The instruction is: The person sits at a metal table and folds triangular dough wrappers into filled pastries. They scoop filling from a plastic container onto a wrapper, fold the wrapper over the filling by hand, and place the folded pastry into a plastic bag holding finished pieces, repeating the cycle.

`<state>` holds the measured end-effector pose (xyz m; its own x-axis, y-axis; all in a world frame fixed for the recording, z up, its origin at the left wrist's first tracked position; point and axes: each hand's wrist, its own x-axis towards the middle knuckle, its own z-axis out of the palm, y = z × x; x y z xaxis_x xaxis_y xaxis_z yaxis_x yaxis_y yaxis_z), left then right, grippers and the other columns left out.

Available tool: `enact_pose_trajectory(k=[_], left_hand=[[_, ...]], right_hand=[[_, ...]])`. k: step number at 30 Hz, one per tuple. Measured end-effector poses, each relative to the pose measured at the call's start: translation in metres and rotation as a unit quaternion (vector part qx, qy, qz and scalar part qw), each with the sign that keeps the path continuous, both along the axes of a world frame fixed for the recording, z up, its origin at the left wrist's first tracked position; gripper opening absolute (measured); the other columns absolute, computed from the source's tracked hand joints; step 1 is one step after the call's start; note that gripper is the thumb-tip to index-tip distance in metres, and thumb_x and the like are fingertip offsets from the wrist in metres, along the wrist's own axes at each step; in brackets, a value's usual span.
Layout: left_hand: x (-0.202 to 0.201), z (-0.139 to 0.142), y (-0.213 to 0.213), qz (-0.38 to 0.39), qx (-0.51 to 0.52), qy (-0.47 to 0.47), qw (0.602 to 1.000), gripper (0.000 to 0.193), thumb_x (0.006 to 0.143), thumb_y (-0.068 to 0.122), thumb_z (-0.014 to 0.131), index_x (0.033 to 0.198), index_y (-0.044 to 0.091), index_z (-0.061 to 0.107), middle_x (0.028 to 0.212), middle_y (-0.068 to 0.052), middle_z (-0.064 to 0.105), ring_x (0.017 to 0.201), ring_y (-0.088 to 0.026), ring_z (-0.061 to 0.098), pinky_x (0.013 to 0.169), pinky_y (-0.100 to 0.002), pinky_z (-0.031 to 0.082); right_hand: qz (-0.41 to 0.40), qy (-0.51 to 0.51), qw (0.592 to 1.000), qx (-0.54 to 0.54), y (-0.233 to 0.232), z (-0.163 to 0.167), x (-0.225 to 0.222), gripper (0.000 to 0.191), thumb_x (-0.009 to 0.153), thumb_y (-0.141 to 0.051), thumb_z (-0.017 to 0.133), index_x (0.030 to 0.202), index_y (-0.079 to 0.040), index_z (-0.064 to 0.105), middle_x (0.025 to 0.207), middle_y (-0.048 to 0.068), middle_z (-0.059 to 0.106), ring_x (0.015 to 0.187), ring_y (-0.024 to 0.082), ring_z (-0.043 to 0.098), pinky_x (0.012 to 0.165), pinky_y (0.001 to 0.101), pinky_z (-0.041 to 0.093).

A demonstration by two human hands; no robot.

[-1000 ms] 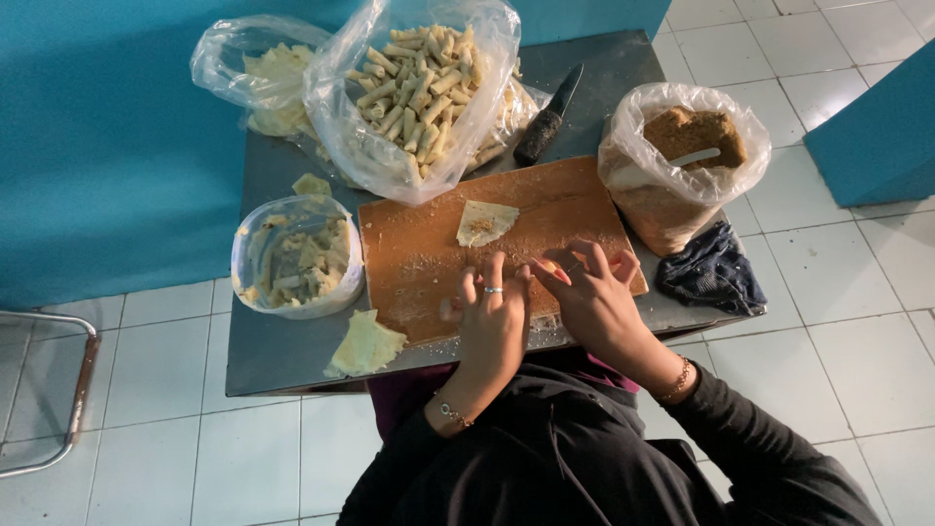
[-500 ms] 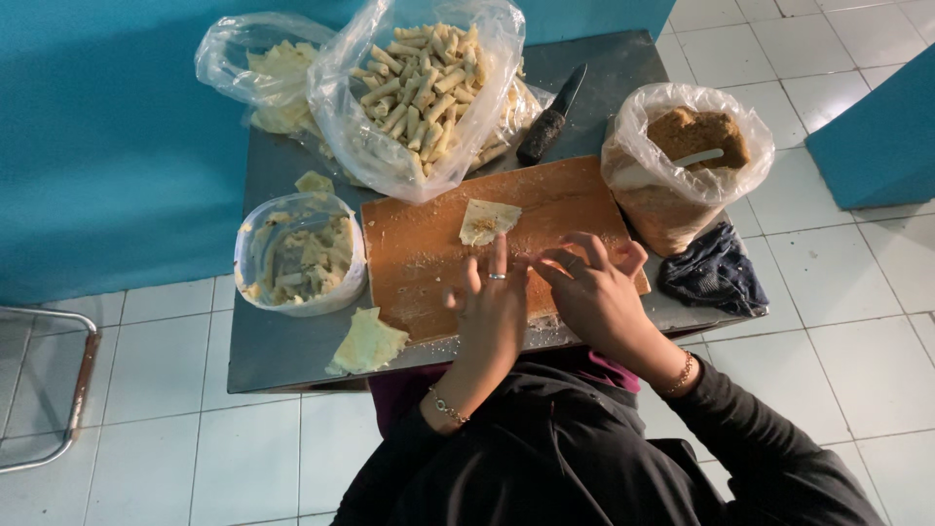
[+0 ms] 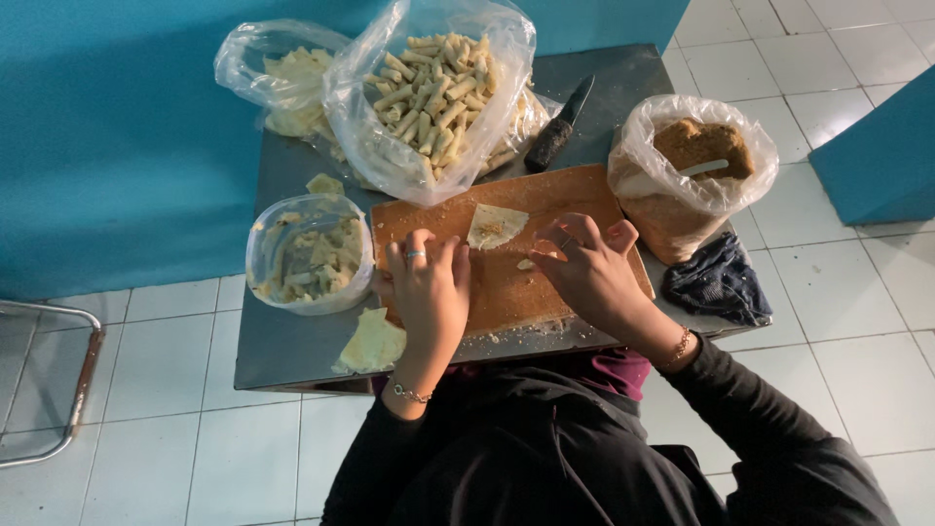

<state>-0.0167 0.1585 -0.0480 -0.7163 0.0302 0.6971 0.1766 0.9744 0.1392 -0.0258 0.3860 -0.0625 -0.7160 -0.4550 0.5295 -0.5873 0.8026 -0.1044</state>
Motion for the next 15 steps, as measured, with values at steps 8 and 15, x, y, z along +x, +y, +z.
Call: enact_pose_trajectory(k=[8, 15], left_hand=[[-0.005, 0.017, -0.008, -0.060, 0.002, -0.023, 0.998, 0.015, 0.090, 0.028, 0.076, 0.092, 0.014, 0.072, 0.100, -0.004, 0.057, 0.099, -0.026, 0.055, 0.084, -0.046, 0.035], [-0.025, 0.014, -0.011, -0.107, 0.008, -0.081, 0.991, 0.019, 0.084, 0.029, 0.077, 0.086, 0.011, 0.070, 0.094, -0.008, 0.064, 0.095, -0.028, 0.061, 0.083, -0.045, 0.039]], right_hand=[[0.043, 0.093, 0.995, 0.011, -0.011, 0.068, -0.036, 0.009, 0.090, -0.027, 0.076, 0.093, -0.019, 0.076, 0.102, -0.003, 0.072, 0.107, 0.021, 0.062, 0.086, 0.0478, 0.040], [-0.010, 0.042, 0.985, -0.168, -0.059, 0.132, -0.162, 0.018, 0.100, -0.029, 0.071, 0.106, -0.017, 0.082, 0.090, 0.002, 0.077, 0.081, 0.025, 0.068, 0.077, 0.0430, 0.040]])
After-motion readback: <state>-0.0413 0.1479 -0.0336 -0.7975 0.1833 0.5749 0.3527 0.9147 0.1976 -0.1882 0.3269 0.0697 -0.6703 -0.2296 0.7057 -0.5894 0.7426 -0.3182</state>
